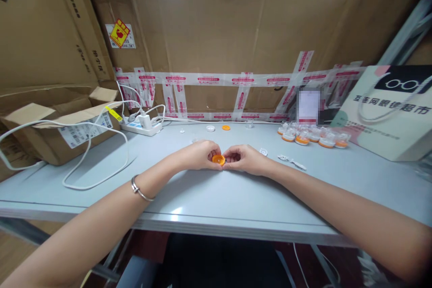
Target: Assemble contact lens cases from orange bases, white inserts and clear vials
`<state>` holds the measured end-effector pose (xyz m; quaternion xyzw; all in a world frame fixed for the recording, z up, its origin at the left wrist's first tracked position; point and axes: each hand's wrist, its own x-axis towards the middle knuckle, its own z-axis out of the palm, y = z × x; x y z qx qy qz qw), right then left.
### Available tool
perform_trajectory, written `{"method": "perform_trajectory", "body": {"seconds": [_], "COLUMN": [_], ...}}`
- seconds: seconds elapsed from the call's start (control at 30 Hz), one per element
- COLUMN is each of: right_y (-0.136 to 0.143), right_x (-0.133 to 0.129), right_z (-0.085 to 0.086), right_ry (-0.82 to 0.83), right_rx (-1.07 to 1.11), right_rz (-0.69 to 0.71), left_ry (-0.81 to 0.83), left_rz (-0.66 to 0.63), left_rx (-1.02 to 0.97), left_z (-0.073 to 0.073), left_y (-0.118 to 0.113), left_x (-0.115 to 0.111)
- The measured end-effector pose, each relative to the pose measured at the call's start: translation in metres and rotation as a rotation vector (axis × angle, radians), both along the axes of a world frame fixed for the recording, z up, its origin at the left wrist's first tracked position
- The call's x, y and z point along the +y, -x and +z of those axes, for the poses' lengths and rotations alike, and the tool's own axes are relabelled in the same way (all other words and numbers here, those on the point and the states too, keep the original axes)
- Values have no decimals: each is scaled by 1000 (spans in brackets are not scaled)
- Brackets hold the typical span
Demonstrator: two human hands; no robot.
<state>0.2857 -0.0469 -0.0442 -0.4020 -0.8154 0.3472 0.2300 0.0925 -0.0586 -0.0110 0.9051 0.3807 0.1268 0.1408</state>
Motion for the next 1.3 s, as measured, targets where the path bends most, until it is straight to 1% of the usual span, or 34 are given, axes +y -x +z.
{"method": "perform_trajectory", "body": {"seconds": [0.1, 0.17, 0.27, 0.43, 0.5, 0.57, 0.63, 0.7, 0.8, 0.9, 1.03, 1.17, 1.3], "right_y": [-1, -3, -6, -9, -10, -9, -8, -5, 2, 8, 15, 20, 22], "right_x": [1, 3, 5, 7, 6, 5, 1, -3, -9, -14, -19, -22, -23], "right_z": [4, 8, 12, 12, 12, 13, 15, 18, 21, 22, 18, 13, 11], "right_ry": [52, 103, 164, 256, 336, 442, 576, 699, 799, 835, 868, 890, 861], "right_rx": [-3, -11, -5, 106, 194, 316, 427, 514, 663, 806, 906, 1027, 1060], "right_rz": [27, 65, 95, 54, 18, -36, -59, -51, -83, -177, -254, -280, -298], "left_ry": [-55, -68, 1, 168, 198, 194, 149, 87, 20, -59, -201, -260, -303], "left_rz": [-40, -61, -82, -92, -100, -92, -66, -49, -60, -107, -154, -123, -105], "left_rx": [39, 31, -28, -138, -179, -231, -303, -371, -440, -468, -427, -420, -404], "left_z": [3, 3, 1, -5, -5, -5, -3, -3, -3, -4, -6, -9, -10], "left_y": [-1, 0, 3, 8, 8, 7, 6, 5, 5, 7, 8, 7, 4], "left_x": [-2, -1, 2, 7, 9, 9, 10, 11, 14, 16, 18, 17, 16]}}
